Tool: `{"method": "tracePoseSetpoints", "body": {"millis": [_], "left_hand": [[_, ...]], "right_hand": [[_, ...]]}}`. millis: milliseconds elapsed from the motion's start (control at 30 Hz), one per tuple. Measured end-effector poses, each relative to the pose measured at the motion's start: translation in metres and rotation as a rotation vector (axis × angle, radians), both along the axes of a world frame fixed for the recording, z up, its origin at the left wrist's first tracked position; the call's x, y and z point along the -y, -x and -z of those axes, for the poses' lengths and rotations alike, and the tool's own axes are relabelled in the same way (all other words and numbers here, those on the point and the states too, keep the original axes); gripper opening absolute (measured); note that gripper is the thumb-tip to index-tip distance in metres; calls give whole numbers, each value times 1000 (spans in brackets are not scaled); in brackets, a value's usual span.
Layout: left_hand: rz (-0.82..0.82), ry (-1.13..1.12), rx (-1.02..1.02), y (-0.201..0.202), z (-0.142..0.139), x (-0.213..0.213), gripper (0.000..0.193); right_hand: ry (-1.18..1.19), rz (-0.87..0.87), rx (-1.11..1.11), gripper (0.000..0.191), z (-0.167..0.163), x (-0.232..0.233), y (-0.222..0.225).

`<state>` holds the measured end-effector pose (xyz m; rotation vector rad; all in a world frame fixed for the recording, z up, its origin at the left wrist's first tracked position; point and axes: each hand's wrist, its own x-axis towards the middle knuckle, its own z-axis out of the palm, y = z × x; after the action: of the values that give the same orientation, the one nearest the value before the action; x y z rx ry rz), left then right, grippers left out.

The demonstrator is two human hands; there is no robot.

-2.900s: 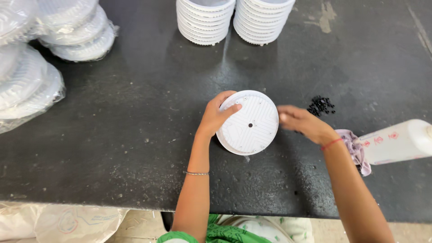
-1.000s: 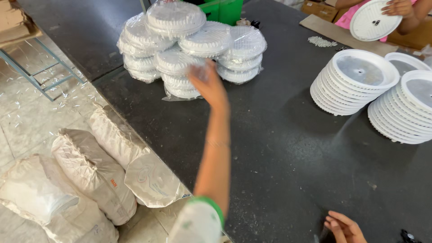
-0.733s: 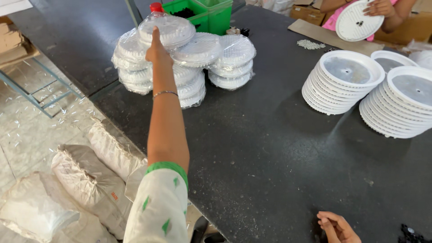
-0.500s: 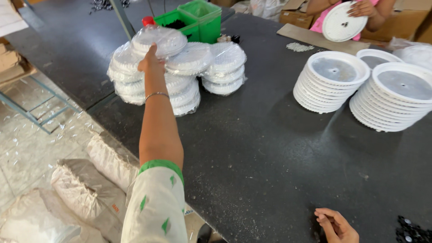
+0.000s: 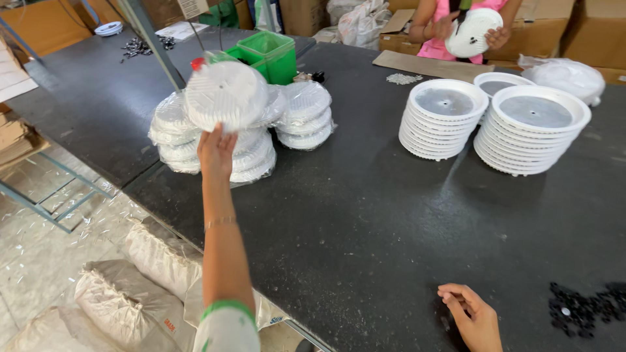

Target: The person picks white plastic disc-shaped parts from stacks on the workbench, fits two parts together, and slides the joined pair into a clear plastic bag, setting the wrapped assembly aside. They repeat this cycle, occasionally reaching for new parts or bags.

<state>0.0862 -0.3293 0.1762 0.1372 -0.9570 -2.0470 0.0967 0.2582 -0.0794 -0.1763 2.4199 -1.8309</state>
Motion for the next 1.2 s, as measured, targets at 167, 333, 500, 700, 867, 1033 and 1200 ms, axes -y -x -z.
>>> {"method": "tracePoseSetpoints", "body": {"millis": [167, 333, 500, 700, 867, 1033, 1200], "left_hand": [[85, 106, 236, -44, 43, -48, 42], [383, 166, 475, -46, 85, -110, 40], [750, 563, 700, -28, 94, -179, 34], [761, 1136, 932, 0, 55, -281, 42], [702, 1238, 868, -4, 24, -334, 51], [998, 1017, 464, -36, 18, -339, 52], [725, 1122, 452, -69, 33, -355, 40]], "right_hand": [[-61, -75, -227, 18, -48, 15, -25], [-92, -105, -363, 23, -111, 44, -63], [-56, -182, -615, 43, -169, 57, -87], [-140, -300, -534, 79, -203, 65, -91], [-164, -230, -471, 74, -207, 53, -84], [-13, -138, -348, 62, -203, 28, -70], [160, -104, -303, 37, -192, 22, -64]]}}
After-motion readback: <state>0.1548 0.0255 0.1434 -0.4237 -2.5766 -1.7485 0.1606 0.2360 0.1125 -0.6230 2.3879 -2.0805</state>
